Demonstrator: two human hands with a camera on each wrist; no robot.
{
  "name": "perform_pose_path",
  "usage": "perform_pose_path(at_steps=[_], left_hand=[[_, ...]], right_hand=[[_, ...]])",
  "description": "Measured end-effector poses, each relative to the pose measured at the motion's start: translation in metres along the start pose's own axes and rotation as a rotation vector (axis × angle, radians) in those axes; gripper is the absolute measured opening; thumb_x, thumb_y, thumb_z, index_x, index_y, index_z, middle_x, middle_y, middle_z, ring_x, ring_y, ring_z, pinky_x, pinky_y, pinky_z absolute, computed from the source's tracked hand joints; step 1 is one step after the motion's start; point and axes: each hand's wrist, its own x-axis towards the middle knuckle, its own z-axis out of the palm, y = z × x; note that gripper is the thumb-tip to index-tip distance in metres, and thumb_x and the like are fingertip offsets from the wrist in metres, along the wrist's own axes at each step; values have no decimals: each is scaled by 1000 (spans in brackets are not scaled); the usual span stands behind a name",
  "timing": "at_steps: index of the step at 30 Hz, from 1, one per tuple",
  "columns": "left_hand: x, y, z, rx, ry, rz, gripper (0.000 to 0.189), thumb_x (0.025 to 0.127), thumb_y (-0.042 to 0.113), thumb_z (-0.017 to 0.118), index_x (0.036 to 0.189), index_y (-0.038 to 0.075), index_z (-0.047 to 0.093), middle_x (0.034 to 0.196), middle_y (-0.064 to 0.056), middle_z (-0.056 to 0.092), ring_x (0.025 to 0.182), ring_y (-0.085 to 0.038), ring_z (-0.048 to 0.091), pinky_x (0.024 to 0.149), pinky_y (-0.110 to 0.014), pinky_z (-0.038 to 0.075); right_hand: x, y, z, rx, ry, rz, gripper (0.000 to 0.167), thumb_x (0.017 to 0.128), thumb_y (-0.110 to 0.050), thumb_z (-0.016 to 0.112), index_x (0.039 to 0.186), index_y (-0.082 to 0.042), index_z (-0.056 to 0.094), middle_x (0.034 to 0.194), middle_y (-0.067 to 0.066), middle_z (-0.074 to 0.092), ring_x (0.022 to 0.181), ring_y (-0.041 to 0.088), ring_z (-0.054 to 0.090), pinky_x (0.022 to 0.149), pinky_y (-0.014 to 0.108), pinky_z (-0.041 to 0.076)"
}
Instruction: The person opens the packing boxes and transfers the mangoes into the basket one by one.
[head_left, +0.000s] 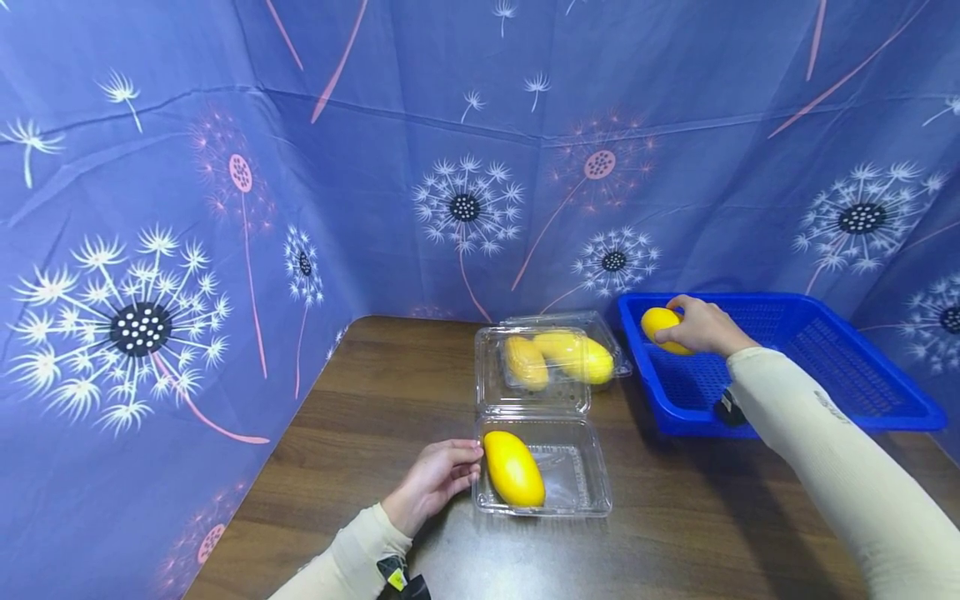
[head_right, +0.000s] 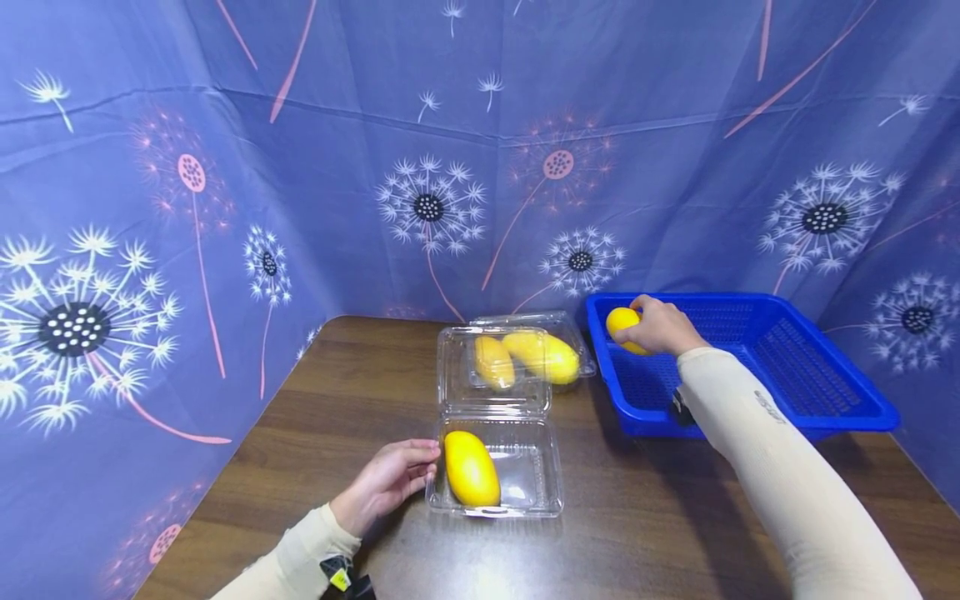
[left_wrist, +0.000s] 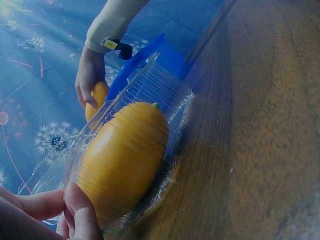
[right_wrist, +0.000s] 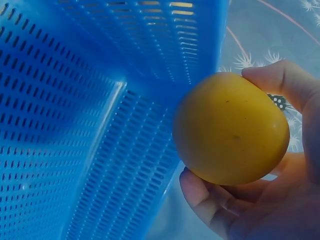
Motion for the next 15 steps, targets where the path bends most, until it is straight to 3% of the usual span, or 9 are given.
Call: perform_pose_path(at_steps=[6, 15], left_hand=[[1, -1, 0, -1, -1, 0, 20, 90, 2, 62, 109, -4, 57, 76, 3, 61, 66, -7, 56, 63, -17, 53], [1, -2, 1, 5, 4, 2, 21, 90, 2, 62, 110, -4, 57, 75, 3, 61, 66, -6, 56, 63, -16, 53]], right_hand=[[9, 3, -1, -26, -12, -1, 77, 82, -37, 68, 137, 10, 39, 120, 34, 54, 91, 36, 55, 66, 33, 46], [24, 13, 0, -64, -25, 1, 77, 83, -38, 68, 133, 14, 41, 118, 36, 55, 91, 38, 56, 71, 42, 49]])
